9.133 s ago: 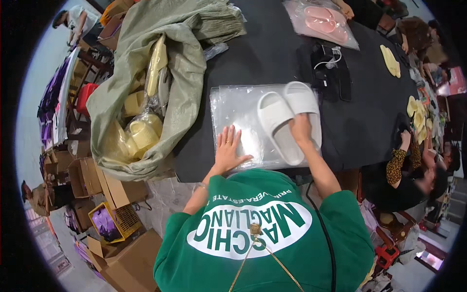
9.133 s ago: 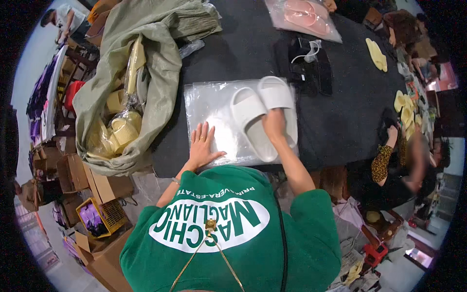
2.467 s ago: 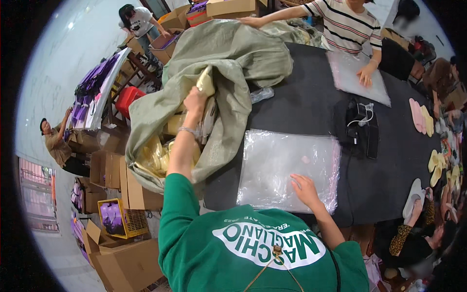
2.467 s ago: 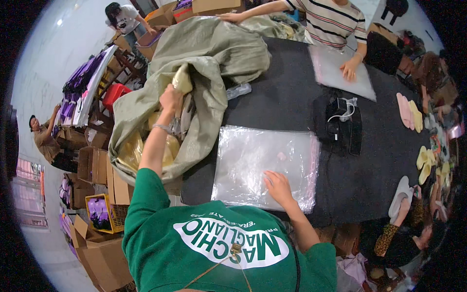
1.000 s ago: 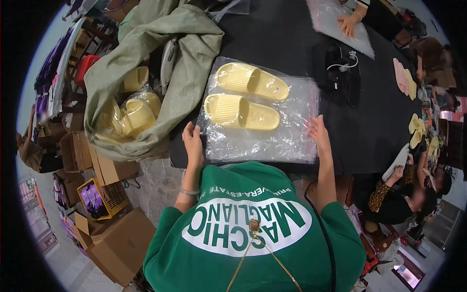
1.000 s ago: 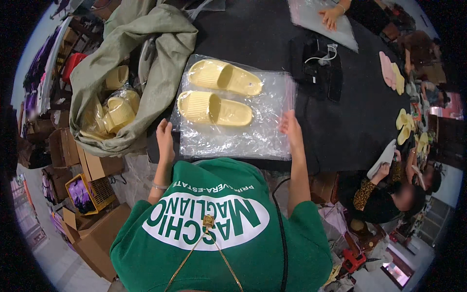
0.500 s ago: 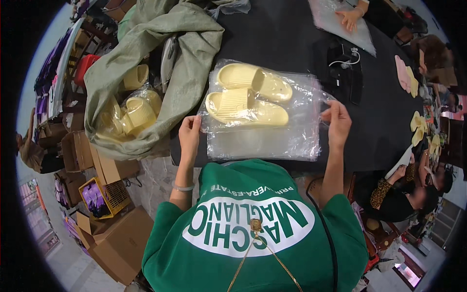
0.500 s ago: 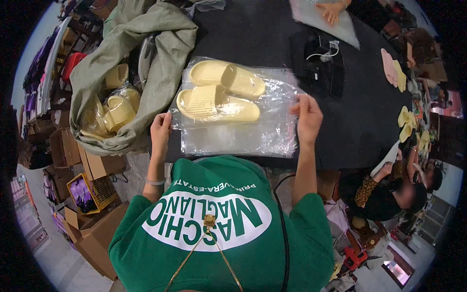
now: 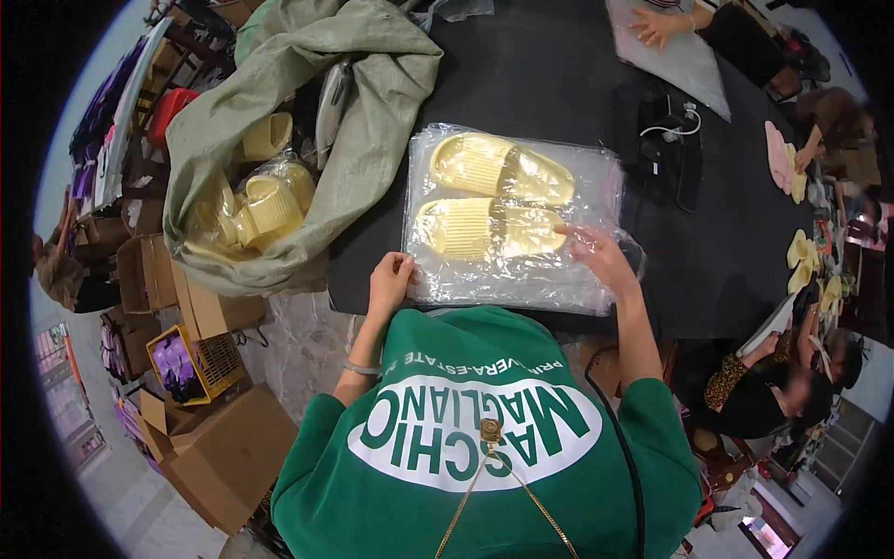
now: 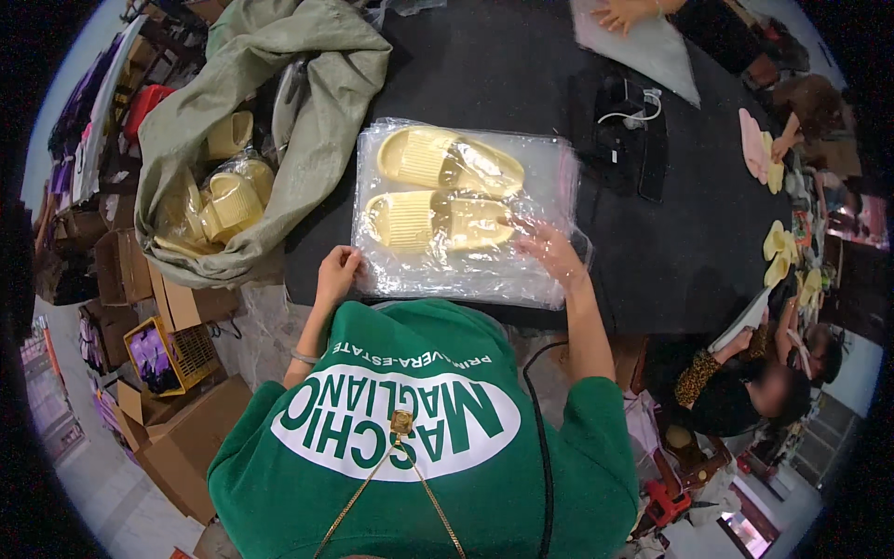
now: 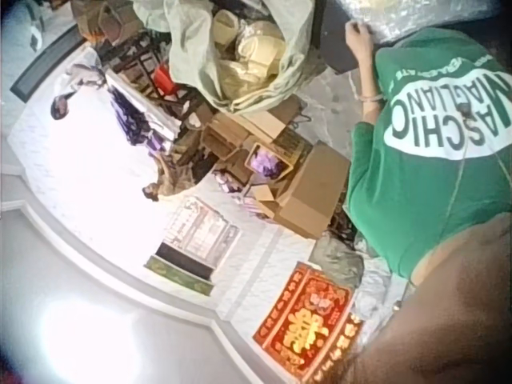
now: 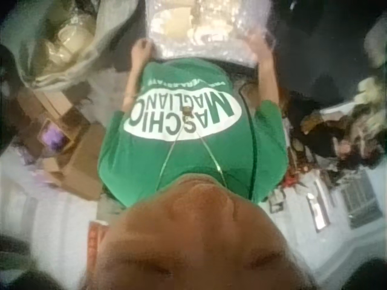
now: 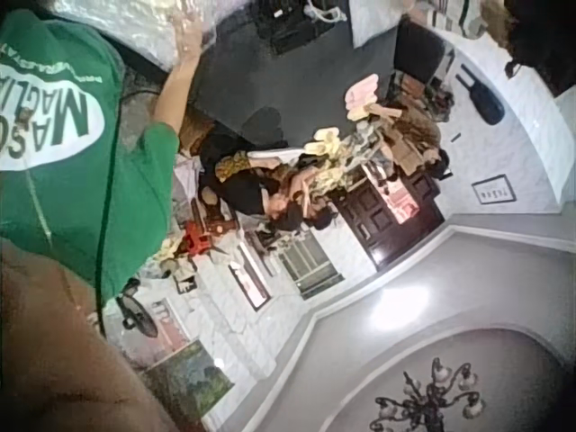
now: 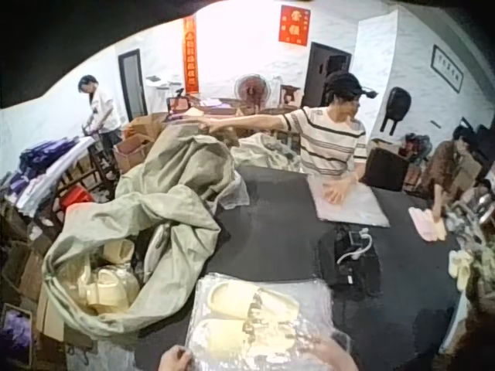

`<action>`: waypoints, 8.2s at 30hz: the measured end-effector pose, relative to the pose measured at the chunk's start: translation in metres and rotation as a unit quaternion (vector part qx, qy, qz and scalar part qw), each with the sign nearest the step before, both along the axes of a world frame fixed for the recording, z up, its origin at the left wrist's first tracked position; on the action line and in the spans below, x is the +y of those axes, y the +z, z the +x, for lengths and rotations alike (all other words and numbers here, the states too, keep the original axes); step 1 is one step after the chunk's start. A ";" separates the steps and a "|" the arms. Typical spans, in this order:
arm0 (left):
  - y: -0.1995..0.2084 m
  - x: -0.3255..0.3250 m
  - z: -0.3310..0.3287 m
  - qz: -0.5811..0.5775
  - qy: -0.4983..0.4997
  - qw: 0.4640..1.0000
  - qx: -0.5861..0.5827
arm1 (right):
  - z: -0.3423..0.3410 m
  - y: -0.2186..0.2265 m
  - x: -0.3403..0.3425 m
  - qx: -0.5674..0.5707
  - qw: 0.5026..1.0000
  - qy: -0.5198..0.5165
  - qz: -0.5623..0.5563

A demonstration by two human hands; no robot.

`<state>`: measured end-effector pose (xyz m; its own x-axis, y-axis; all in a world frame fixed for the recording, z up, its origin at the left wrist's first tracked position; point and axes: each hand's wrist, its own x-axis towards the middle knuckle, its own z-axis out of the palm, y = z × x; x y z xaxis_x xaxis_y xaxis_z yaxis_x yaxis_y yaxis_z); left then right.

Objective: The person packs pairs of yellow, white, and black plastic slippers into clear plastic bags. They retrieve slippers from a large green sack, place them into bags, and seal them on a table. The person works alongside others in a busy room filled with boxes and packing materials.

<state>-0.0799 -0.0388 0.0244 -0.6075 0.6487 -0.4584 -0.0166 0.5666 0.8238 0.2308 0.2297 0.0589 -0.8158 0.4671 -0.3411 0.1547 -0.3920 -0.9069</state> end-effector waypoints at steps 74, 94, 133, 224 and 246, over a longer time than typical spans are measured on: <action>-0.013 0.040 0.042 0.001 -0.334 0.828 0.451 | -0.068 0.080 -0.064 -0.310 0.708 -0.127 0.622; 0.010 0.055 0.041 0.024 -0.322 0.828 0.459 | 0.022 0.050 -0.059 -0.282 0.701 -0.383 0.531; 0.160 0.263 0.021 0.315 -0.018 0.918 0.242 | -0.001 -0.028 -0.068 -0.409 0.765 -0.017 0.498; 0.026 0.293 -0.156 0.248 -0.001 0.960 -0.133 | 0.024 -0.026 -0.065 -0.391 0.782 0.017 0.486; 0.082 0.354 -0.171 0.264 0.080 0.953 -0.128 | 0.028 -0.031 -0.065 -0.379 0.788 0.001 0.485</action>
<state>-0.2508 0.3156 0.1069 -0.6300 0.7386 -0.2398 -0.3065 0.0472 0.9507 0.2589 0.1644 0.0282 -0.5510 0.8067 -0.2136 0.7953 0.4301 -0.4273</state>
